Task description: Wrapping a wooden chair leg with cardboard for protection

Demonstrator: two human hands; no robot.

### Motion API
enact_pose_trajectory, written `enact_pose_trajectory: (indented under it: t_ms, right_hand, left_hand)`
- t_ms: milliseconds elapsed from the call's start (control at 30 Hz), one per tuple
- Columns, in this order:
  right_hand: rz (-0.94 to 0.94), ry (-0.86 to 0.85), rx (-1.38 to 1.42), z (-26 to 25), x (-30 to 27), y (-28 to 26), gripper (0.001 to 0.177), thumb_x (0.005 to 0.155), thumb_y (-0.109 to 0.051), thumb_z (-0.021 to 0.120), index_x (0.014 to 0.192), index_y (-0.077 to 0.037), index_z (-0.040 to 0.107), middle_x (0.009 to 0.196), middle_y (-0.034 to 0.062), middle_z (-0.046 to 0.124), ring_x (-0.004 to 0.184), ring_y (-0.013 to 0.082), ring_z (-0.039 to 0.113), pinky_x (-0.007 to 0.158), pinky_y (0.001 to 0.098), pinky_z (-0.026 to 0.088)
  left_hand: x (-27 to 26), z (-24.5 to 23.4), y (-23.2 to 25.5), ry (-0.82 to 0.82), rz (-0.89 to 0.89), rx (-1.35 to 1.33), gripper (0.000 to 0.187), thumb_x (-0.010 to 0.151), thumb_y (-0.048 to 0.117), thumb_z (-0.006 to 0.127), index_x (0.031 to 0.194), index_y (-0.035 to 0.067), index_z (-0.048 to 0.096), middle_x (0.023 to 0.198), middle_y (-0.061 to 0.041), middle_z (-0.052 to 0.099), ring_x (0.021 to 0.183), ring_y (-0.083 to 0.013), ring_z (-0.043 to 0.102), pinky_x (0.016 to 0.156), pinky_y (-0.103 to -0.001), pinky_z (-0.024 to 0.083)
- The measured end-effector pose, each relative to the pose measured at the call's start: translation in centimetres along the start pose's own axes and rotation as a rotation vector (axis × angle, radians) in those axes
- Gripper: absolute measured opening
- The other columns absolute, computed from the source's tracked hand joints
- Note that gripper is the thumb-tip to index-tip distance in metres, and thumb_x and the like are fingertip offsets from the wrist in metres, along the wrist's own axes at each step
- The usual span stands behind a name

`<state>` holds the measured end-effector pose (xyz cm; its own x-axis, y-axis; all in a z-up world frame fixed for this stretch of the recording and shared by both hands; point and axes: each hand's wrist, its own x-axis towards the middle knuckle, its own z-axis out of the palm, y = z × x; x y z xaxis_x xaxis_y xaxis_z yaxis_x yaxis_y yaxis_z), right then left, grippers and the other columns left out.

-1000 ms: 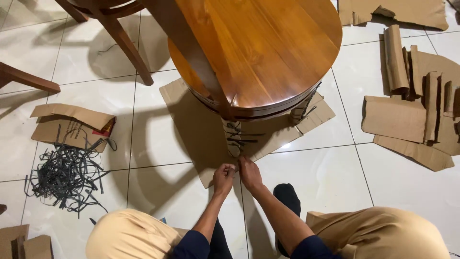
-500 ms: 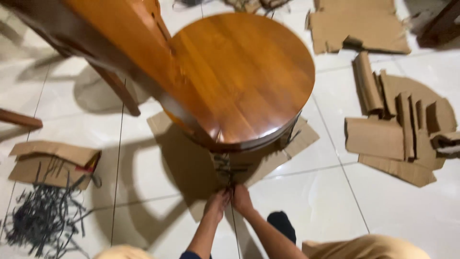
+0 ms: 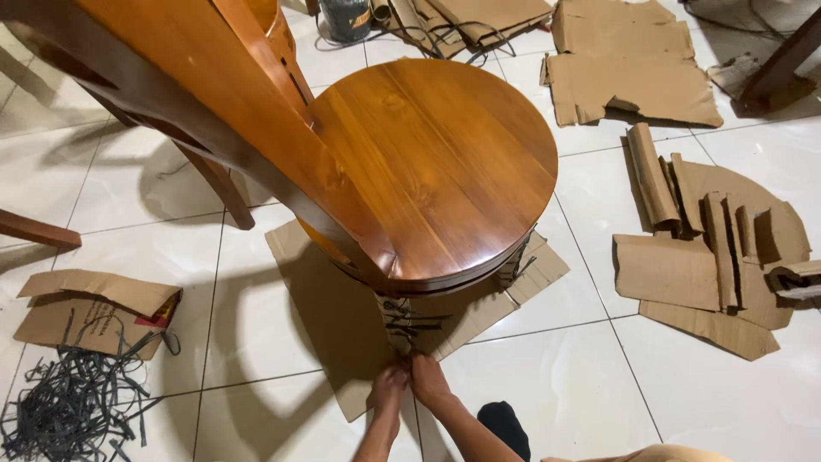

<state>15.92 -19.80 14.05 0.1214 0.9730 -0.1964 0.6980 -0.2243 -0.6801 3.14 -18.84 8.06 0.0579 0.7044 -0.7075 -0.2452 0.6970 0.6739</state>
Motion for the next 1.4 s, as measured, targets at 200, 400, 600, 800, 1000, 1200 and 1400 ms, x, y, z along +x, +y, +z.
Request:
enact_pose_trajectory:
  t_ms: [200,400,600,800,1000,1200,1400]
  right_hand:
    - [-0.015,-0.006,0.155,-2.9,-1.6,-1.8,0.023,0.091,-0.009,0.052,0.108,-0.001,0.066,0.096,0.0229,0.073,0.083,0.0464,0.068,0.073,0.0539,0.052]
    - [0.042,0.025,0.105,0.4,-0.8,1.2,0.022,0.092,-0.021,0.058,0.104,-0.003,0.065,0.092,0.0202,0.071,0.084,0.0413,0.068,0.074,0.0515,0.054]
    - [0.124,0.049,0.094,1.1,-0.7,1.6,0.027,0.092,-0.023,0.059,0.091,0.003,0.063,0.084,0.0247,0.069,0.074,0.0435,0.068,0.069,0.0519,0.055]
    - [0.078,-0.046,-0.156,5.0,1.6,7.0,0.017,0.091,-0.014,0.056,0.102,-0.002,0.059,0.100,0.0238,0.065,0.084,0.0462,0.067,0.072,0.0573,0.053]
    - [0.314,-0.309,0.346,-0.9,1.7,3.6,0.038,0.094,-0.031,0.056,0.109,0.000,0.070,0.107,0.0246,0.074,0.106,0.0432,0.071,0.090,0.0566,0.055]
    - [0.842,-0.178,1.299,-2.0,2.9,4.0,0.013,0.092,-0.010,0.049,0.087,-0.011,0.061,0.068,-0.0043,0.049,0.053,0.0103,0.045,0.043,0.0195,0.031]
    - [0.791,-0.119,1.890,0.1,6.3,6.3,0.021,0.097,0.002,0.044,0.081,-0.011,0.051,0.062,-0.0050,0.034,0.044,0.0034,0.034,0.037,0.0111,0.021]
  left_hand:
    - [0.1,-0.1,-0.4,-0.023,0.572,0.526,0.038,0.079,-0.012,0.065,0.110,0.006,0.077,0.109,-0.006,0.074,0.096,-0.0178,0.071,0.080,-0.031,0.061]
    - [0.6,-0.6,0.2,0.060,0.254,0.898,0.026,0.091,0.021,0.065,0.114,0.022,0.076,0.103,0.007,0.081,0.094,-0.0121,0.075,0.084,-0.029,0.054]
    - [0.3,-0.4,-0.1,0.002,0.298,0.522,0.027,0.092,0.006,0.062,0.113,-0.001,0.079,0.096,-0.008,0.081,0.083,-0.0146,0.071,0.076,-0.024,0.056]
    - [1.6,-1.2,-0.2,0.191,0.314,1.150,0.020,0.092,0.034,0.060,0.094,0.023,0.077,0.087,0.001,0.076,0.081,-0.0201,0.069,0.077,-0.037,0.051]
    - [-1.1,-1.9,1.6,0.270,0.294,1.265,0.028,0.096,0.036,0.058,0.090,0.017,0.079,0.091,-0.011,0.078,0.100,-0.0361,0.075,0.088,-0.051,0.058]
    - [-5.0,1.0,7.4,0.337,0.444,1.131,0.031,0.094,0.025,0.060,0.089,-0.001,0.076,0.086,-0.028,0.073,0.094,-0.0508,0.070,0.086,-0.064,0.052]
    - [-2.5,-0.3,7.0,0.368,0.481,1.177,0.017,0.091,0.017,0.061,0.096,0.011,0.076,0.090,-0.020,0.073,0.095,-0.0455,0.072,0.089,-0.057,0.056]
